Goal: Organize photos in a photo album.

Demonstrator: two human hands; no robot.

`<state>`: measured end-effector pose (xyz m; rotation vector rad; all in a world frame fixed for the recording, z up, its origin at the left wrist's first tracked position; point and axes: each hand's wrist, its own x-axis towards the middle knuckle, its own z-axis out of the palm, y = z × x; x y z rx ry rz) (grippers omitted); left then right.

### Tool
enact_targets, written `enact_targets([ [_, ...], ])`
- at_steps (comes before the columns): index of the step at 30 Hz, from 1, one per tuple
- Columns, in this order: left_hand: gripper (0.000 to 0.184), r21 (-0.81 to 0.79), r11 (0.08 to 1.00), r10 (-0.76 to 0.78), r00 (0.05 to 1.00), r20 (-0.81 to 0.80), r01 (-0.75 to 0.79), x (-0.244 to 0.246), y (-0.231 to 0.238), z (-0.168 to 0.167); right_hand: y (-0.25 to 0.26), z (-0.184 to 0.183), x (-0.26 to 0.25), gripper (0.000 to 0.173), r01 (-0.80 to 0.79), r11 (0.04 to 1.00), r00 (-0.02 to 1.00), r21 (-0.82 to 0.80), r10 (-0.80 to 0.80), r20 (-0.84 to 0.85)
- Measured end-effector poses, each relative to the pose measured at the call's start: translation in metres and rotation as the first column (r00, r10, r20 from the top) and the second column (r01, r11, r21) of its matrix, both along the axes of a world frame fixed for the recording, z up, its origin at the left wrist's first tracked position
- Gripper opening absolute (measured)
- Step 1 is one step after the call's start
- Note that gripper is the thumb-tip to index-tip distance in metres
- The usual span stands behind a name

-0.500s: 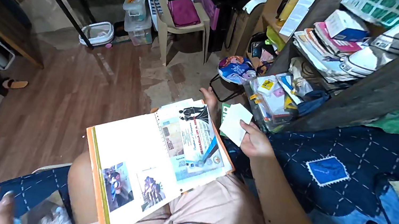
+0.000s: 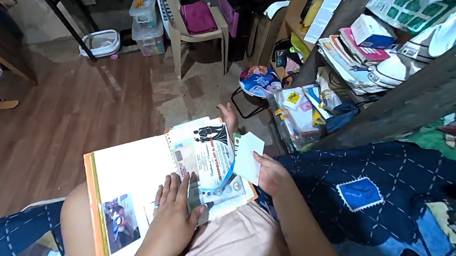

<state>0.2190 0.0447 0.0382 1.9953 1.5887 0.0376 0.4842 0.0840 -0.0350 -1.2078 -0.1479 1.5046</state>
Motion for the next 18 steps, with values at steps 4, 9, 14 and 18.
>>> enact_targets([
  [4,0.078,-0.025,1.000,0.000,0.999,-0.041,-0.001,0.007,-0.003,0.004,-0.002,-0.001,-0.015,0.024,-0.078,0.993,0.986,0.084,0.064,0.157],
  [9,0.078,0.038,0.999,-0.033,0.999,-0.010,0.033,0.016,-0.013,-0.001,-0.008,0.016,-0.030,0.022,-0.221,0.974,0.933,0.047,0.197,0.300],
  [14,0.072,0.315,0.936,-0.213,0.964,0.159,0.155,0.026,-0.028,-0.016,-0.010,0.004,-0.031,0.029,-0.181,0.972,0.956,0.153,0.137,0.261],
  [18,0.070,0.335,0.900,-0.387,0.863,0.325,0.278,0.041,-0.028,-0.010,-0.009,0.001,-0.029,0.030,-0.120,0.976,0.973,0.181,0.079,0.219],
])
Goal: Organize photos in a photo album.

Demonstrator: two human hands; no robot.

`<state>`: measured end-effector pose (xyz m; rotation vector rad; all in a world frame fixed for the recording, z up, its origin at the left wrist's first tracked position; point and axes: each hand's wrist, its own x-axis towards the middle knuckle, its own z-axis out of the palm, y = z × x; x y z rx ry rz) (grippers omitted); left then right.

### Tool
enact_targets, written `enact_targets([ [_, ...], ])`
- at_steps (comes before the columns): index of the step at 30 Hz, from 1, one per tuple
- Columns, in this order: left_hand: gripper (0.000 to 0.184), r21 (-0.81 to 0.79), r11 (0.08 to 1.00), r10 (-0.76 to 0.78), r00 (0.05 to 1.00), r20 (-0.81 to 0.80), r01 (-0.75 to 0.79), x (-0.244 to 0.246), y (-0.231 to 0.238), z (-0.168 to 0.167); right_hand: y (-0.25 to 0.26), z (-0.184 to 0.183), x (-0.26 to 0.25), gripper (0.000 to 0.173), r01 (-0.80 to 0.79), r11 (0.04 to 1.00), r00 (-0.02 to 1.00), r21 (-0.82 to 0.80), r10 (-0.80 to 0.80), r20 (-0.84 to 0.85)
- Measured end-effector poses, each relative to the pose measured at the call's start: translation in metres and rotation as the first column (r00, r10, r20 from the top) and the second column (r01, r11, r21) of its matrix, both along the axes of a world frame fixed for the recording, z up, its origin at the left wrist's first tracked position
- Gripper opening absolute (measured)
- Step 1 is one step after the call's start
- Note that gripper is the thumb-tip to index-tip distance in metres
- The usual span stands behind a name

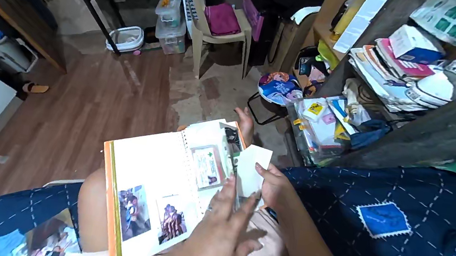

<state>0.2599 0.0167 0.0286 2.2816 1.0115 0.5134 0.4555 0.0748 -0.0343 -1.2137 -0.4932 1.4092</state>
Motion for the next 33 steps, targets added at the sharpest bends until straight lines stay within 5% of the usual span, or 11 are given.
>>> enact_targets([
  [8,0.066,-0.036,0.995,-0.090,0.994,-0.058,0.088,0.010,-0.002,0.003,0.001,-0.008,0.008,0.032,-0.015,1.000,0.987,-0.001,0.015,-0.159],
  [15,0.073,-0.243,0.968,0.096,0.990,0.107,-0.067,0.006,0.000,0.003,-0.001,-0.006,0.007,0.033,-0.014,1.000,0.987,0.000,0.014,-0.158],
  [18,0.082,-0.476,0.833,0.450,0.847,0.284,-0.283,0.003,0.013,0.003,0.001,-0.005,0.007,0.033,-0.013,1.000,0.987,-0.012,0.011,-0.159],
  [22,0.069,-0.763,0.493,0.734,0.670,0.108,-0.417,-0.012,0.046,-0.001,0.001,-0.005,0.007,0.032,-0.016,1.000,0.986,-0.007,0.015,-0.164],
  [24,0.060,-0.806,0.408,0.781,0.622,0.064,-0.429,-0.017,0.052,-0.012,0.002,-0.007,0.007,0.032,-0.019,1.000,0.987,0.004,0.019,-0.161],
  [33,0.038,-0.834,0.391,0.850,0.501,0.164,-0.390,-0.021,0.051,-0.025,0.002,-0.008,0.009,0.031,-0.017,1.000,0.984,-0.012,0.015,-0.178],
])
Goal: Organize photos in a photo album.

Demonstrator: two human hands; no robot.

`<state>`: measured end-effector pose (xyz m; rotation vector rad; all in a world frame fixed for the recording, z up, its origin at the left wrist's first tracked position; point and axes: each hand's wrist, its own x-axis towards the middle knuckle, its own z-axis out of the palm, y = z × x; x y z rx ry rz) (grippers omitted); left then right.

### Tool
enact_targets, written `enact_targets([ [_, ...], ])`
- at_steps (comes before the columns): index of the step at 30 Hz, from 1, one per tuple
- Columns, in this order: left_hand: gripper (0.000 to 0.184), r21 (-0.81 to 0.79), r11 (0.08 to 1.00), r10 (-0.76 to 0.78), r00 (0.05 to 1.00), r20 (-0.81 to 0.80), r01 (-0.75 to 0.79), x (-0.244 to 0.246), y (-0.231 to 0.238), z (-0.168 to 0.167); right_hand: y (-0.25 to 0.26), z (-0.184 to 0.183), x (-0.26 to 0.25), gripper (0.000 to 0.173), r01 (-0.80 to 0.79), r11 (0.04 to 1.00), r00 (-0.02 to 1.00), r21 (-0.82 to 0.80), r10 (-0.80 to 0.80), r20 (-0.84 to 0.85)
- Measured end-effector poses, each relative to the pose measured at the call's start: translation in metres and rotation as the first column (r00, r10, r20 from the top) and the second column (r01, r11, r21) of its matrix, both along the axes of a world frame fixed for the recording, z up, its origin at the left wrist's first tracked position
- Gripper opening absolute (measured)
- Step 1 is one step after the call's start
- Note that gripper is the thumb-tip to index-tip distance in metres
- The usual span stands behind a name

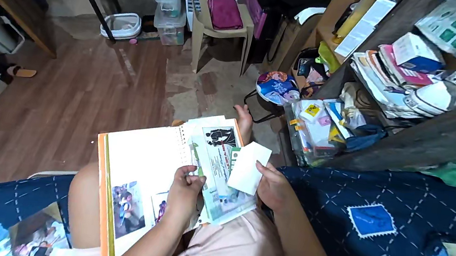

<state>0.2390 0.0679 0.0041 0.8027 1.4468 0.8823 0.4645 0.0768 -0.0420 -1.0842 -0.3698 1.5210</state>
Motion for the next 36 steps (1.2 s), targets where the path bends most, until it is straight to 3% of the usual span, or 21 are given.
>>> enact_targets([
  [4,0.043,-0.006,1.000,-0.019,1.000,0.011,0.019,0.000,-0.001,0.003,-0.001,0.005,-0.003,0.030,-0.001,1.000,0.999,-0.001,0.001,0.047],
  [8,0.061,0.022,0.986,-0.163,0.986,0.029,0.163,-0.013,-0.008,0.029,-0.003,0.010,-0.007,0.033,-0.012,1.000,0.990,-0.003,0.012,0.139],
  [10,0.068,0.151,0.958,-0.230,0.967,-0.107,0.244,-0.027,-0.014,0.040,-0.003,0.013,-0.007,0.033,-0.004,1.000,0.985,-0.010,0.006,0.171],
  [12,0.060,0.295,0.900,-0.212,0.913,-0.348,0.321,-0.041,-0.022,0.044,-0.003,0.016,-0.005,0.033,-0.007,1.000,0.981,-0.008,0.009,0.191],
  [14,0.048,0.410,0.769,-0.139,0.756,-0.640,0.489,-0.049,-0.031,0.038,-0.002,0.018,-0.002,0.033,-0.010,1.000,0.978,0.003,0.010,0.210],
  [16,0.040,0.408,0.610,-0.071,0.559,-0.826,0.679,-0.046,-0.039,0.024,-0.002,0.022,-0.002,0.030,-0.011,0.999,0.971,0.034,0.003,0.240],
  [18,0.033,0.380,0.436,-0.031,0.436,-0.900,0.816,-0.037,-0.047,0.008,0.002,0.031,-0.007,0.028,-0.011,0.998,0.962,0.063,-0.007,0.271],
  [20,0.030,0.354,0.286,-0.044,0.381,-0.923,0.890,-0.027,-0.053,-0.004,0.009,0.042,-0.016,0.033,-0.031,0.998,0.957,0.050,0.015,0.291],
  [23,0.032,0.295,0.168,-0.050,0.307,-0.950,0.940,-0.019,-0.054,-0.014,0.019,0.055,-0.037,0.042,-0.120,0.993,0.923,-0.019,0.119,0.366],
  [26,0.055,0.207,0.198,-0.005,0.212,-0.977,0.958,-0.019,-0.050,-0.020,0.029,0.043,-0.050,0.061,-0.303,0.953,0.803,-0.005,0.259,0.536],
  [28,0.074,0.111,0.252,-0.009,0.117,-0.993,0.961,-0.021,-0.050,-0.023,0.032,0.033,-0.053,0.072,-0.364,0.931,0.645,-0.030,0.275,0.713],
  [30,0.079,0.044,0.295,-0.041,0.059,-0.997,0.955,-0.022,-0.050,-0.026,0.031,0.035,-0.056,0.070,-0.399,0.914,0.490,-0.078,0.284,0.824],
  [33,0.080,0.029,0.322,-0.054,0.049,-0.997,0.946,-0.023,-0.050,-0.030,0.027,0.037,-0.057,0.062,-0.468,0.878,0.320,-0.104,0.278,0.906],
  [36,0.080,-0.010,0.337,-0.112,0.029,-0.993,0.941,-0.022,-0.049,-0.029,0.025,0.036,-0.056,0.055,-0.509,0.853,0.242,-0.119,0.274,0.931],
])
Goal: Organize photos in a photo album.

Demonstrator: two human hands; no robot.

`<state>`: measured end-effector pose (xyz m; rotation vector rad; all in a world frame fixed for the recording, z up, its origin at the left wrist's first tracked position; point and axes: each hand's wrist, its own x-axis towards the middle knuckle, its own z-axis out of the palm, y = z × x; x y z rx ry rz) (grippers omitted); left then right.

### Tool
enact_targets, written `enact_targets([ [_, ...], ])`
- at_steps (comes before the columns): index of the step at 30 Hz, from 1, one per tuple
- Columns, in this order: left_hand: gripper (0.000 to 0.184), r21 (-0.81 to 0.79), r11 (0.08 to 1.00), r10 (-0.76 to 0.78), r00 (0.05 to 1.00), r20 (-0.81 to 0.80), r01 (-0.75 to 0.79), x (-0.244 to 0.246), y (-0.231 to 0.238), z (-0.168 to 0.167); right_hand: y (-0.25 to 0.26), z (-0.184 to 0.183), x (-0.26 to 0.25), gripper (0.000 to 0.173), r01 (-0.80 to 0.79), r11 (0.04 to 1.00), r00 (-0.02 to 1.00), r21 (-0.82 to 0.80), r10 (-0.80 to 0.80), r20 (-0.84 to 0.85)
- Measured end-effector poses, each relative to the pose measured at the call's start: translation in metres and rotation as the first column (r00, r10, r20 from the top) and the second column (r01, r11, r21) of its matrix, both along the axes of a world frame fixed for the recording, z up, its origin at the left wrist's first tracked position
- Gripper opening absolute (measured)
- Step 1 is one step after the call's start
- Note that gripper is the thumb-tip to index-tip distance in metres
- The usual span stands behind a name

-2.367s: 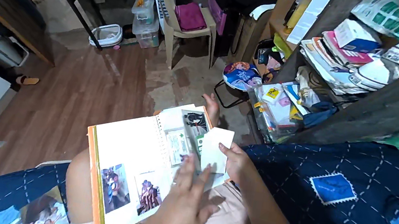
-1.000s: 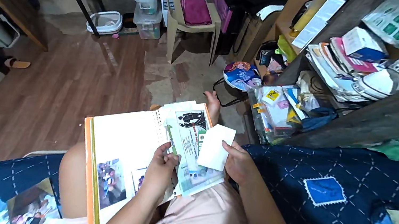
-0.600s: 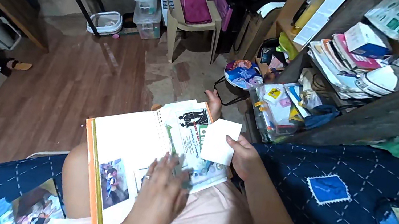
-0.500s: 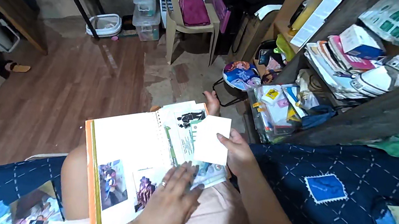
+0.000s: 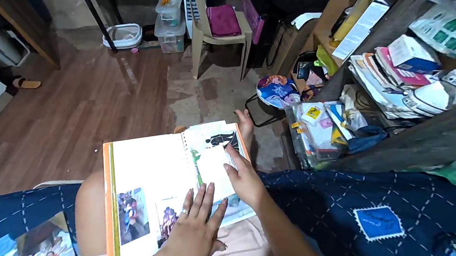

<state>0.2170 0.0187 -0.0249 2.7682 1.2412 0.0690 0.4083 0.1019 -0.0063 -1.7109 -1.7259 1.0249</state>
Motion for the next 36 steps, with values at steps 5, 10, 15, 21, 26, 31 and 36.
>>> enact_targets([
  [5,0.083,-0.076,0.997,0.016,1.000,-0.020,-0.017,0.003,0.004,0.006,-0.008,-0.004,0.005,0.047,0.071,0.996,0.997,0.052,-0.069,-0.047],
  [10,0.081,0.078,0.997,0.010,0.993,0.114,-0.019,-0.007,0.001,0.016,-0.025,-0.021,0.011,0.041,0.124,0.961,0.991,0.249,-0.109,-0.074],
  [15,0.069,0.067,0.925,0.328,0.875,0.356,-0.374,-0.080,-0.002,0.057,-0.042,-0.025,0.012,0.039,0.038,0.925,0.988,0.377,-0.091,0.123],
  [21,0.075,-0.007,0.733,0.647,0.695,0.312,-0.680,-0.142,-0.033,0.057,-0.031,-0.037,0.002,0.049,0.001,0.866,0.961,0.500,-0.139,0.238],
  [26,0.101,0.055,0.731,0.630,0.703,0.329,-0.680,-0.122,-0.051,0.038,-0.007,-0.018,0.030,0.070,0.265,0.964,0.952,0.008,-0.263,0.159],
  [31,0.112,0.062,0.756,0.588,0.716,0.376,-0.652,-0.107,-0.050,0.039,-0.025,-0.024,0.040,0.067,0.290,0.948,0.954,-0.129,-0.297,-0.040],
  [36,0.107,0.050,0.771,0.571,0.725,0.385,-0.635,-0.106,-0.050,0.037,-0.040,-0.025,0.036,0.063,0.285,0.958,0.958,0.018,-0.284,-0.044],
])
